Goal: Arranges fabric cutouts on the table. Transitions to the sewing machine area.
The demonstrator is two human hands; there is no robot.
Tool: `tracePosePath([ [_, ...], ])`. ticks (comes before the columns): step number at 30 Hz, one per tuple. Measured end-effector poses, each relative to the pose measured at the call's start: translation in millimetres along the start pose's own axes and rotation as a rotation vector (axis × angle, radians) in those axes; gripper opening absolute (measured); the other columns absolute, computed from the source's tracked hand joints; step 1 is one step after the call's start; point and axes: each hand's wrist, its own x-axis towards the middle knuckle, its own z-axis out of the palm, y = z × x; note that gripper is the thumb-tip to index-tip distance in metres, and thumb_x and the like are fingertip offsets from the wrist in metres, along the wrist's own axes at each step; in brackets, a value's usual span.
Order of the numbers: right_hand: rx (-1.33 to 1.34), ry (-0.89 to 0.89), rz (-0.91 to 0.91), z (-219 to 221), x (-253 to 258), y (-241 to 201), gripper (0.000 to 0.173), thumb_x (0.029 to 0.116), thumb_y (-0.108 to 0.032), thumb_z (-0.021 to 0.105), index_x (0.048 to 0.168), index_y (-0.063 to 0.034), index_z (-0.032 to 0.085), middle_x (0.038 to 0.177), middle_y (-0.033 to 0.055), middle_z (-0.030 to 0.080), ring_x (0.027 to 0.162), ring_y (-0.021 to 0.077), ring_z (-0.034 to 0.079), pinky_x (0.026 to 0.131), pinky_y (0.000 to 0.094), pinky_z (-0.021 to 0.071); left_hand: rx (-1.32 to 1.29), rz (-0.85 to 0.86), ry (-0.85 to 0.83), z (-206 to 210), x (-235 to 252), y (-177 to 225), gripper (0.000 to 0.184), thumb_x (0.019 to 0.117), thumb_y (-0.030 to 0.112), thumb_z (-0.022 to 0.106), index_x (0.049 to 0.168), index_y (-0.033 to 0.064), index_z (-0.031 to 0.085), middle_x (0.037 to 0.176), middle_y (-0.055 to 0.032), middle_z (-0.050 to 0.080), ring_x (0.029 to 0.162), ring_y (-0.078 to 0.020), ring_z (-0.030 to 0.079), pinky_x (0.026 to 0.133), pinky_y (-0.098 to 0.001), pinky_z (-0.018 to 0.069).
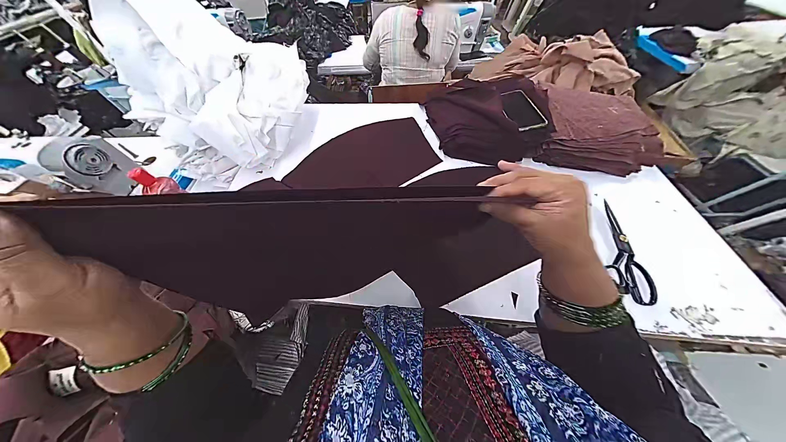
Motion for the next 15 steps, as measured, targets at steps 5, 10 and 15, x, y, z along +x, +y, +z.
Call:
tracePosePath([
  [5,0.285,0.020,-0.095,-5,47,-28,0.014,0.0865,-0.027,0.081,0.097,-0.0247,0.072,0.094,-0.0186,0.070,0.083,-0.0045,0.066,0.074,0.0134,0.0559,-0.135,0.145,-0.418,-45,20,-39,0.031,0.1110,0.017,0.037,0.134,0.0086,0.055,0.122,0.0073,0.065,0.112,-0.0018,0.062,0.096,-0.0227,0.0526],
  [10,0.153,0.027,0.042,53,114,7,0.017,0.0868,0.002,0.067,0.098,-0.0100,0.063,0.090,-0.0109,0.064,0.079,-0.0047,0.061,0.074,0.0154,0.0534,-0.049,-0.747,-0.021,41,20,-17,0.016,0.1073,0.026,0.049,0.111,0.0177,0.062,0.090,0.0144,0.066,0.082,0.0045,0.065,0.077,-0.0208,0.0570],
  [15,-0.008,-0.229,-0.215,118,128,-72,0.018,0.0977,-0.006,0.059,0.106,0.0004,0.074,0.099,0.0067,0.068,0.093,0.0041,0.062,0.084,0.0174,0.0504,-0.564,-0.653,-0.378,73,-11,25,0.028,0.1080,0.019,0.042,0.095,0.0252,0.066,0.080,0.0157,0.067,0.067,0.0047,0.062,0.060,-0.0159,0.0546],
])
